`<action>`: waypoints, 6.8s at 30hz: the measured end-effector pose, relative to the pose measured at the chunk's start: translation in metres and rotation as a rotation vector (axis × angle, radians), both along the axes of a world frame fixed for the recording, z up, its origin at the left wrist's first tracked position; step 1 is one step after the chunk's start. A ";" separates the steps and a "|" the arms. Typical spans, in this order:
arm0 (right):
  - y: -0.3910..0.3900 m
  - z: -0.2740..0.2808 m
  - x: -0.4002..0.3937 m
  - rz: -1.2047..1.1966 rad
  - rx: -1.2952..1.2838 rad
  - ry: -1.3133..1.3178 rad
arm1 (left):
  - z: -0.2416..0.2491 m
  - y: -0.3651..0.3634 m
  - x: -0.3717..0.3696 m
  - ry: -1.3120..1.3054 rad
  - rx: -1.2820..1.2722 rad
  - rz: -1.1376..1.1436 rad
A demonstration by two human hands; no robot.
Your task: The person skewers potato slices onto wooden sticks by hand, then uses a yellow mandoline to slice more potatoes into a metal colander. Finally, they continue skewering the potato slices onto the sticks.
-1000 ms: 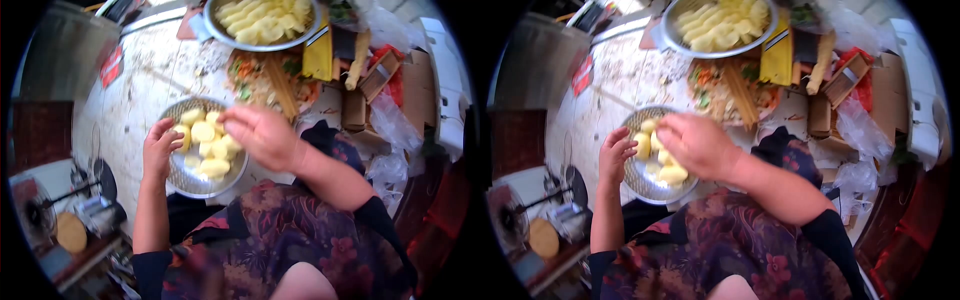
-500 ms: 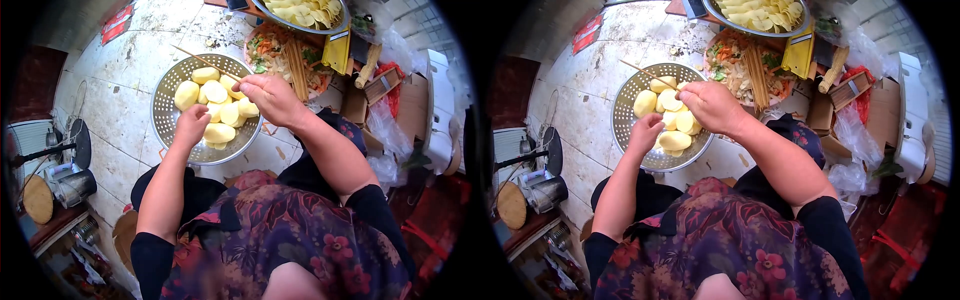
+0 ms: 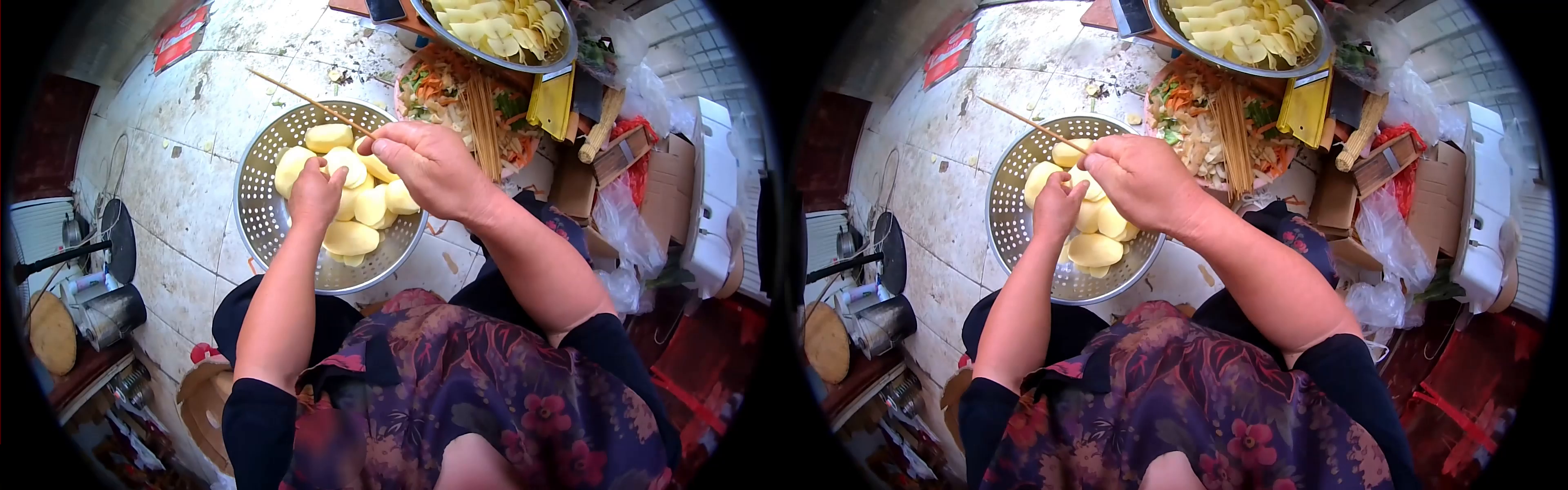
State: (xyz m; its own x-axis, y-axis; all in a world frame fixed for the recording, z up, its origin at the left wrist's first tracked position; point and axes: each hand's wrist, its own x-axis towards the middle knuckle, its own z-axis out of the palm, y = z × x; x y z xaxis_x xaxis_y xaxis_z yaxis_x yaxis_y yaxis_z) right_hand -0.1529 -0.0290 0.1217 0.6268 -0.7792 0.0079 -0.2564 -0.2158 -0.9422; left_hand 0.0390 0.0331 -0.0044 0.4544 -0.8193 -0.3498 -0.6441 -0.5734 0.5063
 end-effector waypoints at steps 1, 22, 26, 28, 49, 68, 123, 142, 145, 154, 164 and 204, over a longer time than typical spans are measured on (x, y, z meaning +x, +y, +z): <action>0.000 0.000 0.000 -0.003 -0.003 0.000 | -0.001 -0.004 -0.002 -0.036 0.053 -0.014; 0.018 -0.014 -0.009 0.171 0.002 0.403 | 0.061 0.008 0.054 1.181 -0.646 0.598; 0.020 -0.011 -0.005 0.169 0.026 0.388 | 0.062 0.011 0.064 1.215 -0.744 0.620; 0.020 -0.011 -0.003 0.173 0.026 0.387 | 0.063 0.012 0.067 1.210 -0.751 0.628; 0.021 -0.016 0.001 0.167 -0.014 0.373 | 0.085 0.015 0.045 1.040 -0.647 0.587; 0.017 -0.023 0.014 0.103 0.072 0.241 | 0.082 0.017 0.046 1.146 -0.501 0.525; 0.004 0.006 -0.003 0.034 0.486 -0.020 | -0.005 -0.001 -0.001 0.106 -0.245 -0.225; 0.001 0.004 -0.025 0.069 0.497 0.150 | 0.056 -0.005 0.065 1.183 -0.595 0.609; 0.002 0.007 -0.025 0.097 0.502 0.176 | 0.061 -0.007 0.071 1.206 -0.721 0.692; 0.002 0.006 -0.027 0.092 0.584 0.125 | 0.061 -0.008 0.085 1.171 -0.857 0.736; -0.002 0.003 -0.029 0.087 0.575 0.156 | 0.073 -0.004 0.068 1.144 -0.751 0.533; -0.003 -0.008 -0.017 -0.040 0.643 -0.016 | 0.002 -0.005 0.004 0.436 -0.127 0.038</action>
State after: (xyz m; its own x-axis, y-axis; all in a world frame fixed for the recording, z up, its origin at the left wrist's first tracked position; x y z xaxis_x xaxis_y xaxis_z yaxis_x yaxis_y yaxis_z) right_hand -0.1700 -0.0318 0.1139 0.6005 -0.6545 -0.4593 -0.2377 0.4023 -0.8841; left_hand 0.0434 0.0283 -0.0025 0.3170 -0.8538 -0.4130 -0.3349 -0.5082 0.7935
